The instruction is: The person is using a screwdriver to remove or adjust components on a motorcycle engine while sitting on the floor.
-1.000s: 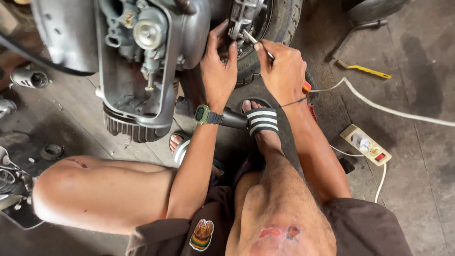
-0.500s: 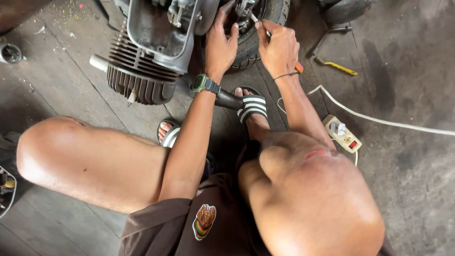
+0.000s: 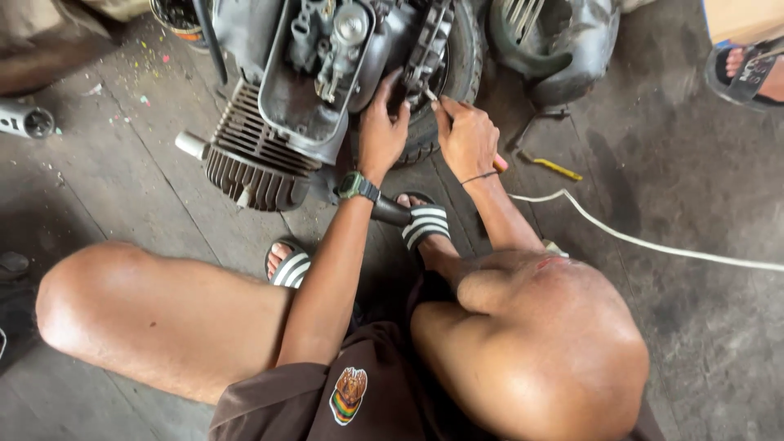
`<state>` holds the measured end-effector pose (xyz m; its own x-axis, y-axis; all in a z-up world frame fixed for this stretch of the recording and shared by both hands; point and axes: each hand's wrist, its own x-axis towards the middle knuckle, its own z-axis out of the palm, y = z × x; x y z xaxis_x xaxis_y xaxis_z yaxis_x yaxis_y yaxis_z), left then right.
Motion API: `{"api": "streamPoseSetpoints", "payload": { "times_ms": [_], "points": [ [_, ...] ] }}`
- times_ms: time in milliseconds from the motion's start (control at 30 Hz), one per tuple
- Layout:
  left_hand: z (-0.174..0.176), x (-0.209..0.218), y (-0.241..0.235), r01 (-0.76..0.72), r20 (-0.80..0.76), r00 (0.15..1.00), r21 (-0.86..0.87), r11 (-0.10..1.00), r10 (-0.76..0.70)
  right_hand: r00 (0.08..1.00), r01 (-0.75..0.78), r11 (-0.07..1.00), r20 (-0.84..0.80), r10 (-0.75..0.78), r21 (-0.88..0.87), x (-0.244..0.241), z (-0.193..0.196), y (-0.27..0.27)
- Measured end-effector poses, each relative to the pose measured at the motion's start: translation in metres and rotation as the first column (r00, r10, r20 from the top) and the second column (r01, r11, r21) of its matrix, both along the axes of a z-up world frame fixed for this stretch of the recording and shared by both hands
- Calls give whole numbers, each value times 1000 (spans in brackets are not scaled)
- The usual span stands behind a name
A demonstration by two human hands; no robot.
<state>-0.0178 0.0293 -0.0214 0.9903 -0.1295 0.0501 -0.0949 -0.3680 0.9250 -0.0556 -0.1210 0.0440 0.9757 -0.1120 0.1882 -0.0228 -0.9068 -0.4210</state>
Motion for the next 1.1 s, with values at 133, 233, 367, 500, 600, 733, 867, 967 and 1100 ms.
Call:
{"api": "streamPoseSetpoints", "payload": {
  "times_ms": [133, 233, 367, 500, 600, 733, 867, 967, 1100],
  "points": [
    [-4, 5, -8, -61, 47, 997, -7, 998, 61, 985, 26, 997, 174, -14, -67, 14, -9, -9],
    [-2, 6, -16, -166, -96, 981, 32, 986, 169, 997, -72, 987, -11, 71, -142, 9, -30, -22],
    [10, 21, -31, -249, -66, 966, 30, 968, 250, 992, -128, 986, -3, 128, -109, 33, -46, -46],
    [9, 2, -33, -331, -68, 940, 36, 943, 333, 981, -194, 977, 7, 195, -84, 24, -58, -55],
    [10, 12, -38, -332, -57, 940, 57, 942, 335, 973, -225, 970, 27, 228, -87, 42, -57, -67],
    [11, 14, -35, -298, -96, 948, 73, 952, 304, 972, -234, 972, -4, 234, -28, 34, -65, -64],
    [42, -6, -25, -194, -126, 970, 121, 974, 208, 976, -217, 976, 23, 217, -30, 33, -69, -64],
    [72, -40, -9, -84, -280, 951, 179, 980, 133, 981, -194, 981, 10, 194, 29, 39, -70, -60],
    [75, -118, 36, 304, -633, 772, 279, 911, -63, 979, -201, 980, -27, 200, -15, 41, -64, -63]
  ]
}}
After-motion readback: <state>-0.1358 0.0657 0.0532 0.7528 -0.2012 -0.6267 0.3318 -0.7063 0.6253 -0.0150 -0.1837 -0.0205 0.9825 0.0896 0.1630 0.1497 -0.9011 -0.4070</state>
